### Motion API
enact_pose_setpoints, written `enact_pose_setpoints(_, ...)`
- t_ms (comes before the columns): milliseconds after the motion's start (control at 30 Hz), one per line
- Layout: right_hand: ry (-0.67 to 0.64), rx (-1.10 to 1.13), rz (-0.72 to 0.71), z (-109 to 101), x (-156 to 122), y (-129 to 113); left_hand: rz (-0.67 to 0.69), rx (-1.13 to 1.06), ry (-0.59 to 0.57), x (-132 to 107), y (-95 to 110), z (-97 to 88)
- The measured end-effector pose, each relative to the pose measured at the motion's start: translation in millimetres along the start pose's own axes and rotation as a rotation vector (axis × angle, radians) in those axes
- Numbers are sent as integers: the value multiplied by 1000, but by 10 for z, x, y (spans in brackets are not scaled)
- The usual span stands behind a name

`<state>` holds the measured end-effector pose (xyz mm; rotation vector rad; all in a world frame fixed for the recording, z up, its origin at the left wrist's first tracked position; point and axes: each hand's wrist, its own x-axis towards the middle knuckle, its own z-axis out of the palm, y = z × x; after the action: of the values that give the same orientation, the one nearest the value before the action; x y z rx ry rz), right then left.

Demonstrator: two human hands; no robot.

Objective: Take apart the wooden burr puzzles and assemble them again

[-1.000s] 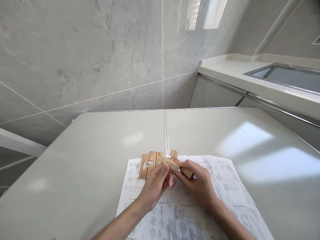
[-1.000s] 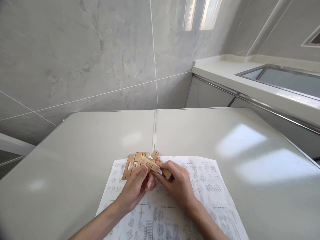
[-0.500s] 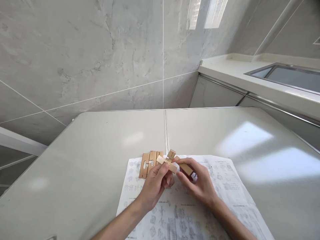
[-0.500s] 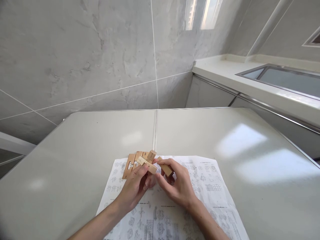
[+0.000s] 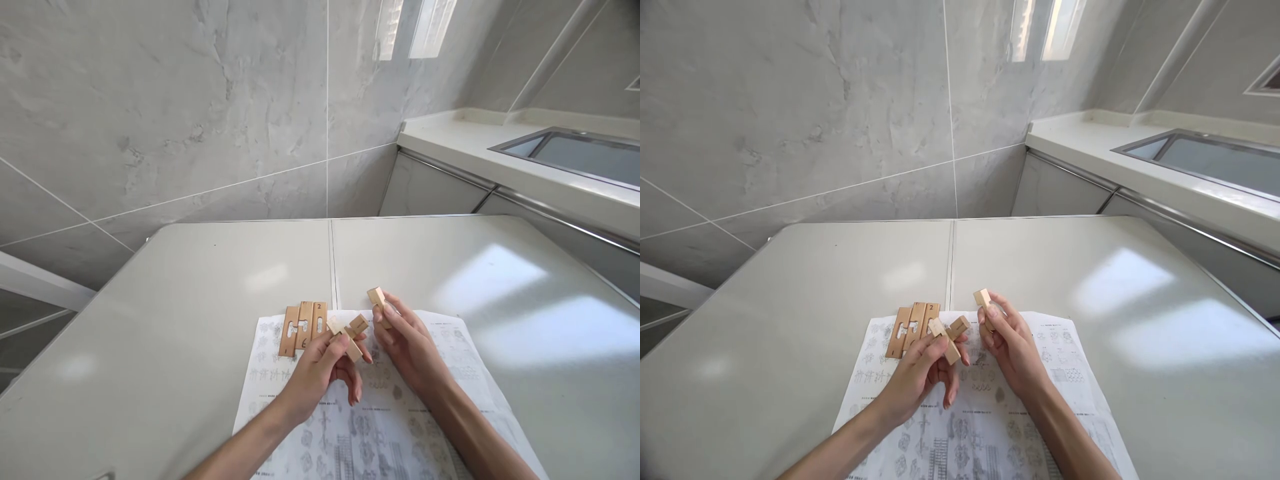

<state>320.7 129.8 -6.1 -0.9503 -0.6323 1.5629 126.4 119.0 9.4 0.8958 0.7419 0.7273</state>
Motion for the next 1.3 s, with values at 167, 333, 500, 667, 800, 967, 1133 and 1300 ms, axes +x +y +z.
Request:
enact_pose_setpoints(167,-108,-31,2,-27,22,21,12,-5,10,-27,-24,3)
enact_pose_setpoints(333,-103,65,14,-48,27,47,-33,22,40,-54,-29,-3)
enact_pose_setpoints(500,-90,94,37,-71,26,77,-31,54,31,-57,-12,9)
enact_pose_setpoints(667,-126,105,43,-60,27,88,-13,62,46,-51,-44,-7)
enact_pose_setpoints(800,-151,146,67,-41,30,62,0,51,23,-42,-64,-28)
enact_pose_setpoints(967,-156,102,36,-60,29,65,-16,75,-12,-44,-31,-29)
enact_pose_setpoints(1133,-166,84,31,-57,21,83,-10,64,5,-39,-18,-11)
enact_pose_setpoints(1300,-173,87,71,-25,12,67,5,68,37,-44,-9,16)
